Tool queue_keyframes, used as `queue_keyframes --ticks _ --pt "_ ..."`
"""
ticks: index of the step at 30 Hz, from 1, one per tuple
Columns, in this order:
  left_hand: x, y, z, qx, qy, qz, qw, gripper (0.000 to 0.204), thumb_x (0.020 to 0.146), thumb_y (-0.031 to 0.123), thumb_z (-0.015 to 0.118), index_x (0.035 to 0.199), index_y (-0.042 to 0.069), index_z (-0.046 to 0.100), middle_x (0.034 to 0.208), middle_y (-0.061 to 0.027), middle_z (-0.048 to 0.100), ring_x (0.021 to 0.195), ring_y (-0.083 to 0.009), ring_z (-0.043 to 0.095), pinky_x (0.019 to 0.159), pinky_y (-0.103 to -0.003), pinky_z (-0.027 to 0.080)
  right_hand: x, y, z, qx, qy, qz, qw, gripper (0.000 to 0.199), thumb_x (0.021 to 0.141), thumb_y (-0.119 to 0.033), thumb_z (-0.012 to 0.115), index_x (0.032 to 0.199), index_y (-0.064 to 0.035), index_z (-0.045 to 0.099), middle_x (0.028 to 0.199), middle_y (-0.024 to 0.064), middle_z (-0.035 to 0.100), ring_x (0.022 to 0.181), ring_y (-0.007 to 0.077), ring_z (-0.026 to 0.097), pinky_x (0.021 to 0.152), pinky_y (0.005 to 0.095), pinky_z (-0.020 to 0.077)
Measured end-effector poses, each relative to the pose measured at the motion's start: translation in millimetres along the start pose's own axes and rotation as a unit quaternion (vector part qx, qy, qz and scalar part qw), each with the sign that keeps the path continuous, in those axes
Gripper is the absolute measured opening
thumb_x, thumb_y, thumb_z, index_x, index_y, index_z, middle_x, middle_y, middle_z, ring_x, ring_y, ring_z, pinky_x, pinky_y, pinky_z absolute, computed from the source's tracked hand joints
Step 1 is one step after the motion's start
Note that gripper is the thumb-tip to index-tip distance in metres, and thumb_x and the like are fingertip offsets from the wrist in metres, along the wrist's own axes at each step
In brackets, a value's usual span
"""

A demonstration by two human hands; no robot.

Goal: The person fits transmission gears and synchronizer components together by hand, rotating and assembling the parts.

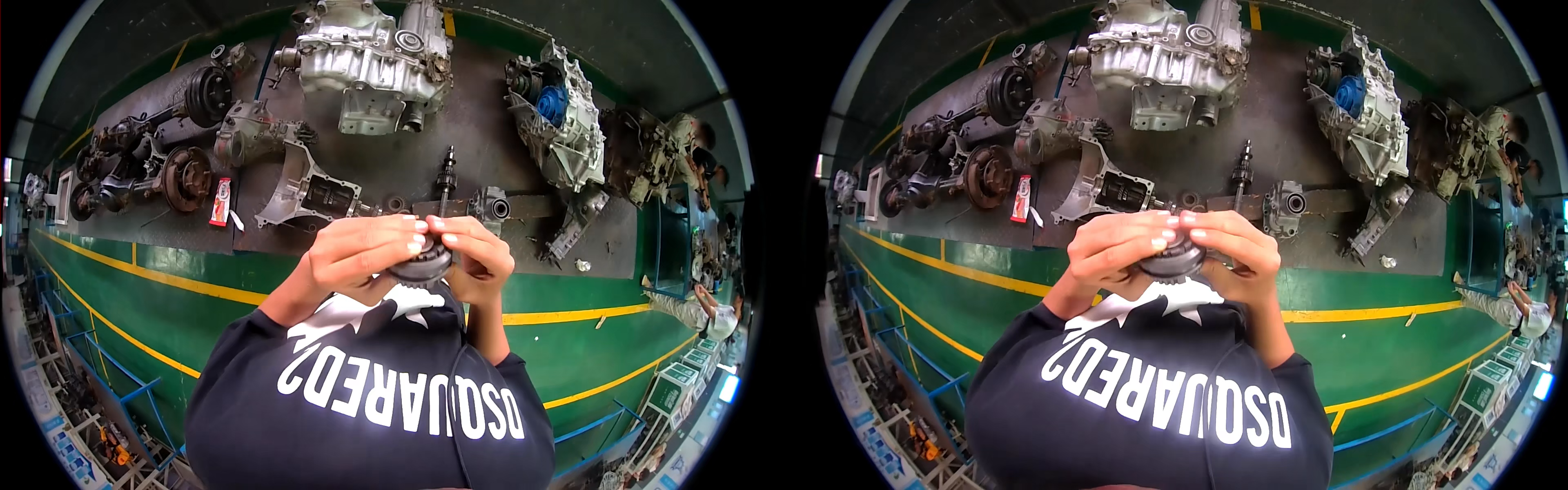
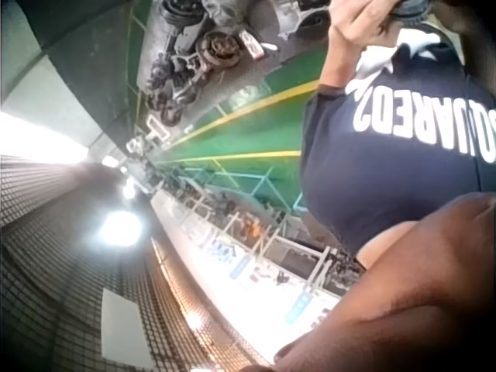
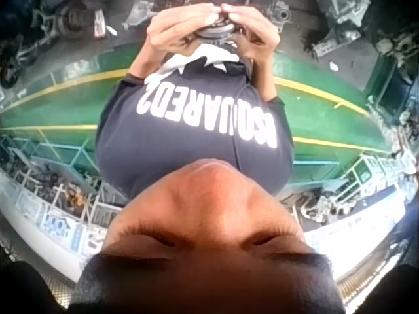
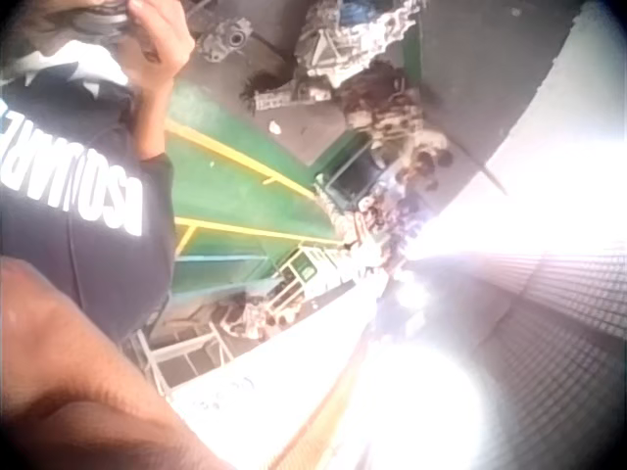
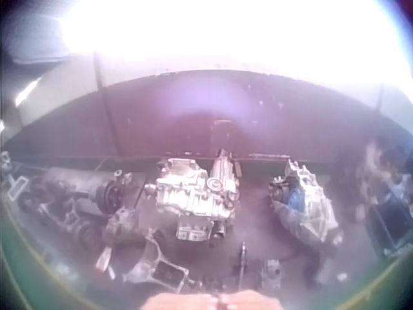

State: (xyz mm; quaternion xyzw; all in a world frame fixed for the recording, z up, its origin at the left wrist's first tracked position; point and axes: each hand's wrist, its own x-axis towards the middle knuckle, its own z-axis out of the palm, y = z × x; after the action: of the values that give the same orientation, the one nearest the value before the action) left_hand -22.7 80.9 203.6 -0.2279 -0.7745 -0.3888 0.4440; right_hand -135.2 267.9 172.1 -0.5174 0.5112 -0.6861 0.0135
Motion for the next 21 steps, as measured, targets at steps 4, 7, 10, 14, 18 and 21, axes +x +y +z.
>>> queue_keyframes --ticks 4,7,10,14,18,21 --pt "-3.0 -4.5 -0.3 0.006 -0.006 -0.017 1.000 0.043 0.064 -0.009 0.073 0.107 -0.004 0.071 0.100 -0.0157 0.076 0.095 -0.0334 0.077 0.085 -0.040 0.065 1.9 -0.8 4.8 -0.037 0.033 0.000 0.999 0.034 0.078 0.000 0.079 0.111 0.0057 0.074 0.115 0.0227 0.073 0.105 0.0328 0.073 0.090 0.0366 0.0583" --pt "-2.2 -1.7 -1.6 -0.006 -0.016 -0.055 0.998 0.044 0.064 -0.008 0.074 0.107 -0.005 0.070 0.102 -0.0191 0.076 0.097 -0.0334 0.077 0.087 -0.041 0.065 5.6 -4.3 5.1 -0.051 0.037 0.003 0.998 0.032 0.084 -0.008 0.080 0.113 0.0053 0.073 0.114 0.0208 0.073 0.103 0.0310 0.072 0.088 0.0358 0.0582" --pt "-1.4 -1.5 -2.3 -0.006 -0.029 -0.077 0.997 0.043 0.066 -0.004 0.079 0.108 -0.006 0.071 0.104 -0.0206 0.076 0.097 -0.0325 0.077 0.087 -0.040 0.064 5.5 -5.8 4.9 -0.066 0.042 0.021 0.997 0.034 0.086 -0.014 0.081 0.113 0.0051 0.072 0.113 0.0204 0.072 0.100 0.0298 0.072 0.086 0.0356 0.0580" --pt "-3.7 -1.2 -0.8 -0.025 -0.017 -0.104 0.994 0.040 0.068 -0.004 0.080 0.107 -0.006 0.070 0.102 -0.0190 0.076 0.098 -0.0334 0.077 0.088 -0.041 0.064 7.6 -8.3 5.4 -0.086 0.044 0.024 0.995 0.035 0.085 -0.012 0.081 0.114 0.0049 0.070 0.112 0.0203 0.072 0.100 0.0297 0.072 0.086 0.0354 0.0578" --pt "-5.7 -1.3 -0.2 -0.031 -0.006 -0.108 0.994 0.041 0.068 -0.003 0.080 0.107 -0.006 0.070 0.103 -0.0195 0.076 0.099 -0.0339 0.077 0.088 -0.041 0.063 7.4 -8.8 6.8 -0.070 0.046 0.028 0.996 0.035 0.083 -0.009 0.082 0.113 0.0042 0.070 0.112 0.0197 0.072 0.101 0.0300 0.072 0.088 0.0359 0.0578" --pt "-7.2 -2.8 0.2 -0.034 0.009 -0.117 0.993 0.042 0.068 -0.001 0.081 0.108 -0.007 0.069 0.103 -0.0207 0.077 0.100 -0.0343 0.077 0.088 -0.041 0.063 11.8 -11.7 9.4 -0.060 0.053 0.033 0.996 0.035 0.082 -0.007 0.082 0.112 0.0037 0.070 0.112 0.0186 0.071 0.102 0.0299 0.072 0.089 0.0363 0.0578"
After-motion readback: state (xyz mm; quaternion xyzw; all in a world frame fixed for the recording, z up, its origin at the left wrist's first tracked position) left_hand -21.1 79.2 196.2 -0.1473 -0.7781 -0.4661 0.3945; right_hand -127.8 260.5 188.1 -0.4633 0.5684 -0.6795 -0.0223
